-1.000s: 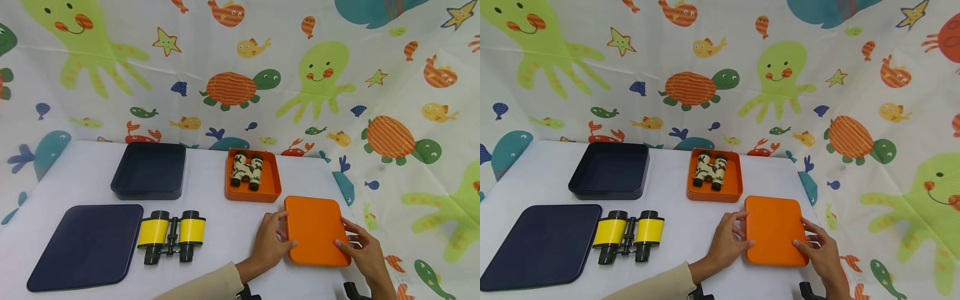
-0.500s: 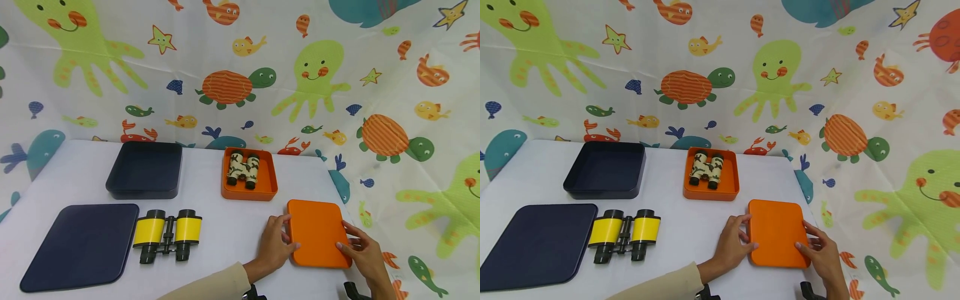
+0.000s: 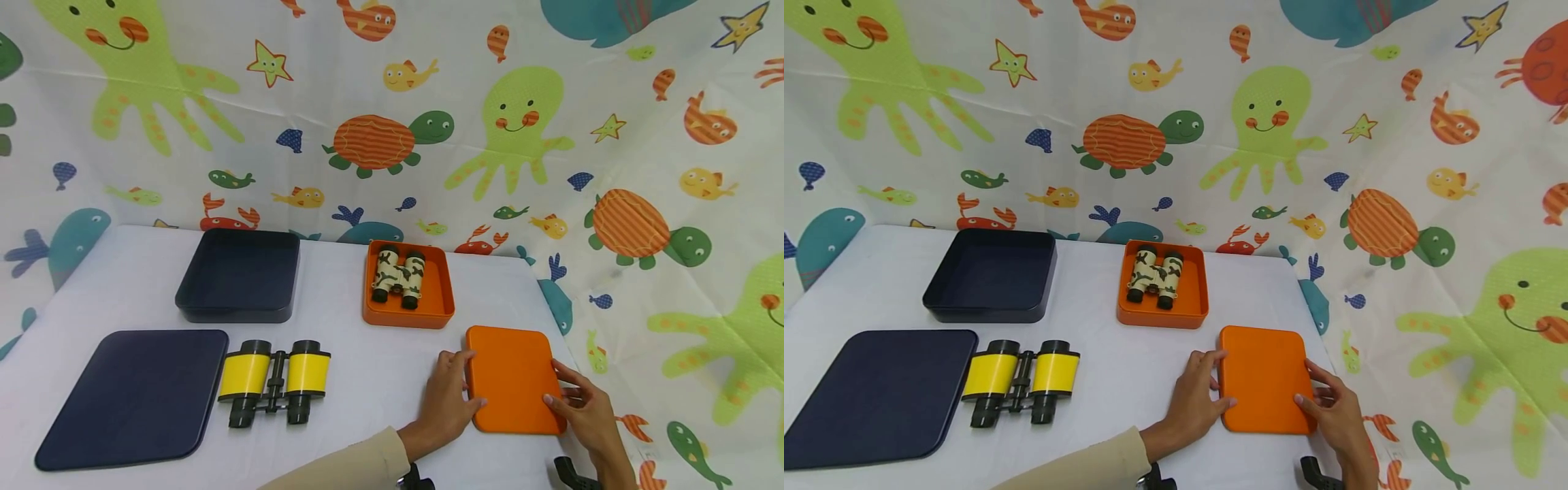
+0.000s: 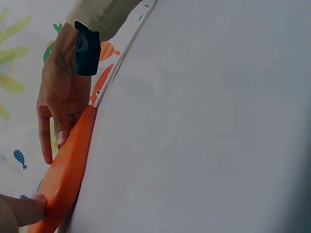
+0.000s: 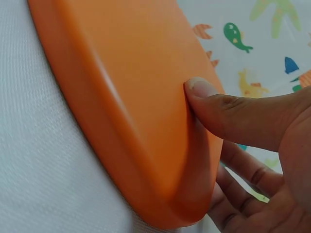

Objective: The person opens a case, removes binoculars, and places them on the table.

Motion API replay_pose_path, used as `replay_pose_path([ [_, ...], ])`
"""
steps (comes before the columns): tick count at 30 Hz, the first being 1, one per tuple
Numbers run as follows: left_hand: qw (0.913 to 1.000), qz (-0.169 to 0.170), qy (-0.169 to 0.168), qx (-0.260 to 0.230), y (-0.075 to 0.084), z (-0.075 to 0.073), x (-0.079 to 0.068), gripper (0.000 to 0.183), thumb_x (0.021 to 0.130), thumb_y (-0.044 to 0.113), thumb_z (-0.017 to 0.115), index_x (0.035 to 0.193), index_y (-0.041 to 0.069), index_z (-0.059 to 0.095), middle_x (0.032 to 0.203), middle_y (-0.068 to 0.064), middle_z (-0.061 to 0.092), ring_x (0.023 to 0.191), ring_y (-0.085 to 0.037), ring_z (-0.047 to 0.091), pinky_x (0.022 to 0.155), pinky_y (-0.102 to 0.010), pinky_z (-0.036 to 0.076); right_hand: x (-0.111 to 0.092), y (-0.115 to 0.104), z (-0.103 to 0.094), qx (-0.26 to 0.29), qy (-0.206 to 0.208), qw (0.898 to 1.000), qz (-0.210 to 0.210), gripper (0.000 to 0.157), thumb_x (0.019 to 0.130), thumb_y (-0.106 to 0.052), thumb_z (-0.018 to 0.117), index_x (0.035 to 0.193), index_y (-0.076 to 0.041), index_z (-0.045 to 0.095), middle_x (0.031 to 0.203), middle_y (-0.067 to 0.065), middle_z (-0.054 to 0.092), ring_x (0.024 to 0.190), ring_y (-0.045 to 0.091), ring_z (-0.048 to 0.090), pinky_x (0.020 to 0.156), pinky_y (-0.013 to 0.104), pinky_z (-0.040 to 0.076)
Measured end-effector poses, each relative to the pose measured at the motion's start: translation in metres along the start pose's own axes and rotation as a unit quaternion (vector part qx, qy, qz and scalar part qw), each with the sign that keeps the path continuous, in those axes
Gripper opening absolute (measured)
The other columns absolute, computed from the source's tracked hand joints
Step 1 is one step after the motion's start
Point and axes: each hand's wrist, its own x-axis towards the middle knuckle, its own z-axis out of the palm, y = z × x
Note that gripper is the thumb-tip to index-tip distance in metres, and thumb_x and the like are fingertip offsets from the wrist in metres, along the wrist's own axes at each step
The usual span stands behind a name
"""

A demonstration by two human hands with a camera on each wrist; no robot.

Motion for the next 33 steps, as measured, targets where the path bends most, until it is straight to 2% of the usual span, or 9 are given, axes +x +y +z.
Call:
replay_pose_path([
  [7,0.9952,0.033,0.005,0.092,-0.002,-0.003,-0.001,0.079,0.090,0.027,0.088,0.155,0.012,0.045,0.128,-0.008,0.055,0.108,-0.014,0.051,0.094,-0.028,0.048,0.001,0.000,0.003,-0.001,-0.012,1.000,0.002,0.080,0.089,-0.020,0.088,0.159,-0.022,0.051,0.160,0.016,0.053,0.113,0.028,0.057,0.085,0.012,0.053],
  [12,0.9914,0.050,0.008,0.121,-0.004,-0.006,-0.001,0.077,0.089,0.030,0.088,0.152,0.011,0.048,0.129,-0.009,0.057,0.108,-0.015,0.048,0.092,-0.028,0.045,0.001,0.000,0.004,-0.010,-0.017,1.000,-0.001,0.078,0.090,-0.021,0.087,0.159,-0.021,0.051,0.161,0.016,0.053,0.114,0.026,0.059,0.086,0.010,0.051],
  [17,0.9842,0.063,0.019,0.164,-0.005,-0.008,-0.002,0.074,0.088,0.034,0.089,0.149,0.013,0.051,0.128,-0.008,0.061,0.108,-0.017,0.049,0.094,-0.032,0.043,0.001,-0.002,0.005,-0.023,-0.021,0.999,-0.018,0.075,0.091,-0.024,0.086,0.158,-0.018,0.053,0.160,0.014,0.055,0.114,0.019,0.059,0.087,0.008,0.050],
  [22,0.9777,0.069,0.020,0.197,-0.004,-0.012,-0.001,0.074,0.088,0.037,0.089,0.148,0.013,0.054,0.127,-0.005,0.062,0.110,-0.019,0.051,0.090,-0.034,0.039,0.000,-0.004,0.006,-0.028,-0.019,0.999,-0.027,0.074,0.091,-0.022,0.087,0.157,-0.016,0.054,0.158,0.015,0.057,0.122,0.026,0.058,0.086,0.007,0.049],
  [28,0.9775,0.074,0.020,0.196,-0.002,-0.023,0.001,0.073,0.088,0.037,0.088,0.148,0.012,0.054,0.124,-0.005,0.060,0.110,-0.018,0.050,0.087,-0.032,0.036,-0.003,-0.013,0.007,-0.027,0.028,0.999,-0.018,0.073,0.093,-0.028,0.085,0.158,-0.020,0.053,0.158,0.015,0.055,0.135,0.031,0.050,0.083,0.001,0.041],
  [33,0.9794,0.081,0.031,0.182,0.004,-0.038,0.002,0.070,0.090,0.037,0.086,0.148,0.013,0.055,0.125,-0.006,0.059,0.110,-0.018,0.049,0.088,-0.031,0.038,-0.004,-0.026,0.009,-0.017,0.080,0.995,-0.049,0.066,0.093,-0.028,0.085,0.153,-0.019,0.059,0.154,0.011,0.060,0.134,0.025,0.049,0.086,0.004,0.041],
])
